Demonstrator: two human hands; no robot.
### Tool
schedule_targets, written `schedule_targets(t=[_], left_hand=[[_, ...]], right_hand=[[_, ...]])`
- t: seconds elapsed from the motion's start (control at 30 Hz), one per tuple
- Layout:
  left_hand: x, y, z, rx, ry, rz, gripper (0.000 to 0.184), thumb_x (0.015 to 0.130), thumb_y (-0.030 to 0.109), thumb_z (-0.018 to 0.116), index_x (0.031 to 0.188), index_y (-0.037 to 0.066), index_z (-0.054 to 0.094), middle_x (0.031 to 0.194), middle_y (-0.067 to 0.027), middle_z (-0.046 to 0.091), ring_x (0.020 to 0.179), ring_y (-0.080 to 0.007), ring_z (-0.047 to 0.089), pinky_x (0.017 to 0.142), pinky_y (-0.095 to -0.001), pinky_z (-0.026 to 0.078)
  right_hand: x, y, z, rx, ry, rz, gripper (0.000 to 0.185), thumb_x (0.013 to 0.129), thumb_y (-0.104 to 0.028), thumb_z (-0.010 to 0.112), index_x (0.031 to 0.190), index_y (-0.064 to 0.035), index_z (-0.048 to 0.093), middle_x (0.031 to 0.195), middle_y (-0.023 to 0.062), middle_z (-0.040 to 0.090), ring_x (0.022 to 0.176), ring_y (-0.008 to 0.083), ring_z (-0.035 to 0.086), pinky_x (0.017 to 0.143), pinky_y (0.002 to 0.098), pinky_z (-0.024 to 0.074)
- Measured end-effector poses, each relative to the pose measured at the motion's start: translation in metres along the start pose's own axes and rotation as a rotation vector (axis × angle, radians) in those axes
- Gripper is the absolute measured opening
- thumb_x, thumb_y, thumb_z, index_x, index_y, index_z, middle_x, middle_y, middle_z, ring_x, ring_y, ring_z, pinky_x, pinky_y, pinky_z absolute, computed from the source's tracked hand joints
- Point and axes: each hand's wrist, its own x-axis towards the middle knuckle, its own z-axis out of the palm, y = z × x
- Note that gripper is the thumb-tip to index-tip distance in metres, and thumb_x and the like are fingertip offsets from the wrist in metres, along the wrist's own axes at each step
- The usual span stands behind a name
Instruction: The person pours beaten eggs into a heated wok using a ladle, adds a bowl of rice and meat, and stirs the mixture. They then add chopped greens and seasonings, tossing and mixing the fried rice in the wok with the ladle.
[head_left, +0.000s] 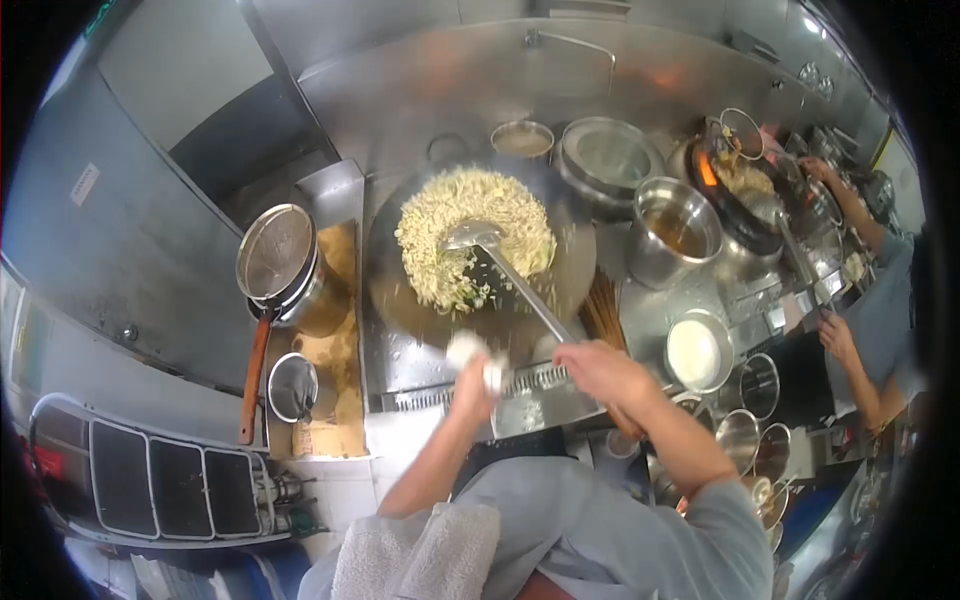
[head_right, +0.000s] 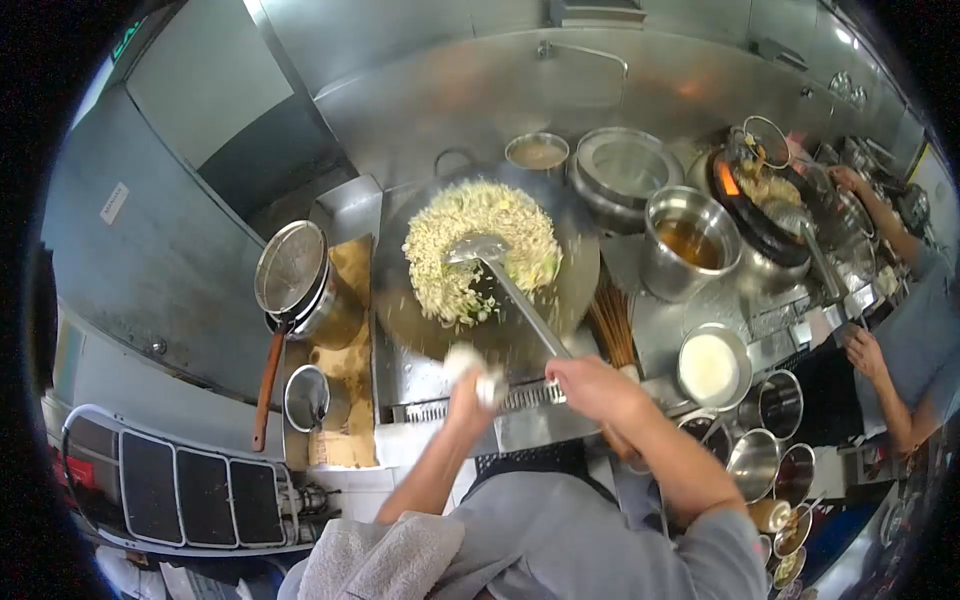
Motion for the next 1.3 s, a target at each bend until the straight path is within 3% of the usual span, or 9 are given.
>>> schedule_targets(t=[0.17, 0.33, 0.53, 0.73, 0.93, 1.1, 1.17, 1.23, 1.3], left_hand=[[0.016, 0.032, 0.001, -0.020, -0.111, 0.046, 0.021, 0.089, 0.013, 0.044, 0.109, 0.015, 0.047, 0.090, -0.0103, 0.059, 0.074, -0.0203, 0.060, 0.053, -0.0350, 0.049], [-0.047, 0.034, 0.021, -0.029, -0.091, -0.007, 0.016, 0.091, 0.015, 0.044, 0.106, 0.014, 0.047, 0.085, -0.0108, 0.059, 0.069, -0.0229, 0.060, 0.052, -0.0329, 0.046], [0.031, 0.023, 0.014, 0.003, -0.079, 0.010, 0.020, 0.090, 0.017, 0.047, 0.108, 0.009, 0.048, 0.098, -0.0132, 0.060, 0.079, -0.0231, 0.060, 0.062, -0.0409, 0.051], [-0.044, -0.003, 0.000, -0.070, -0.079, 0.012, 0.019, 0.090, 0.013, 0.045, 0.108, 0.011, 0.043, 0.086, -0.0102, 0.059, 0.074, -0.0221, 0.061, 0.061, -0.0394, 0.053], [0.049, 0.072, 0.019, 0.079, -0.114, -0.005, 0.011, 0.086, 0.024, 0.051, 0.090, 0.014, 0.054, 0.079, -0.0032, 0.061, 0.070, -0.0179, 0.059, 0.055, -0.0324, 0.043], [0.077, 0.078, -0.001, 0.194, -0.231, -0.168, 0.013, 0.084, 0.030, 0.053, 0.087, 0.018, 0.056, 0.075, 0.0015, 0.058, 0.066, -0.0155, 0.058, 0.050, -0.0298, 0.041], [0.070, 0.082, -0.001, 0.189, -0.224, -0.204, 0.013, 0.083, 0.031, 0.053, 0.084, 0.019, 0.056, 0.075, 0.0026, 0.059, 0.069, -0.0133, 0.056, 0.050, -0.0303, 0.041], [0.073, 0.083, -0.001, 0.185, -0.244, -0.197, 0.013, 0.084, 0.033, 0.053, 0.085, 0.020, 0.057, 0.074, 0.0037, 0.058, 0.069, -0.0116, 0.054, 0.051, -0.0308, 0.042], [0.077, 0.078, -0.002, 0.208, -0.221, -0.211, 0.016, 0.085, 0.034, 0.052, 0.085, 0.020, 0.058, 0.071, 0.0041, 0.058, 0.065, -0.0109, 0.054, 0.050, -0.0305, 0.043]], right_hand=[[-0.031, -0.026, -0.017, 0.126, -0.033, 0.237, 0.017, 0.093, -0.017, 0.046, 0.097, -0.0058, 0.058, 0.065, 0.0103, 0.057, 0.046, 0.0180, 0.055, 0.045, 0.0320, 0.0446], [-0.098, -0.062, -0.080, 0.299, -0.424, 0.582, 0.021, 0.095, -0.021, 0.043, 0.101, -0.0097, 0.060, 0.081, 0.0089, 0.064, 0.062, 0.0225, 0.062, 0.061, 0.0342, 0.0483], [-0.019, -0.015, -0.021, 0.006, -0.160, 0.248, 0.019, 0.093, -0.016, 0.045, 0.103, -0.0052, 0.058, 0.087, 0.0161, 0.064, 0.079, 0.0351, 0.061, 0.071, 0.0405, 0.0472], [-0.058, -0.052, -0.046, 0.285, -0.041, 0.373, 0.018, 0.096, -0.017, 0.044, 0.099, -0.0086, 0.060, 0.069, 0.0118, 0.056, 0.043, 0.0180, 0.054, 0.041, 0.0311, 0.0428], [-0.033, 0.008, 0.025, 2.050, 0.043, -0.096, 0.024, 0.098, -0.017, 0.040, 0.119, -0.0088, 0.049, 0.077, 0.0080, 0.043, 0.035, 0.0084, 0.033, 0.033, 0.0201, 0.0368], [0.034, 0.013, 0.027, 2.698, -0.150, 0.025, 0.052, 0.098, -0.031, 0.039, 0.146, -0.0187, 0.021, 0.092, 0.0137, 0.038, 0.073, 0.0192, 0.050, 0.047, 0.0268, 0.0459], [0.030, -0.018, -0.015, 1.948, 0.317, -0.412, 0.054, 0.098, -0.036, 0.038, 0.141, -0.0077, 0.024, 0.102, 0.0190, 0.046, 0.086, 0.0244, 0.051, 0.066, 0.0371, 0.0492], [0.038, -0.040, -0.047, 0.886, 1.143, 0.028, 0.050, 0.097, -0.034, 0.041, 0.130, 0.0044, 0.038, 0.095, 0.0170, 0.060, 0.089, 0.0244, 0.060, 0.083, 0.0391, 0.0496], [0.116, 0.010, -0.066, 0.440, 1.067, -0.478, 0.038, 0.095, -0.029, 0.048, 0.118, 0.0012, 0.050, 0.090, 0.0103, 0.061, 0.078, 0.0163, 0.057, 0.068, 0.0326, 0.0456]])
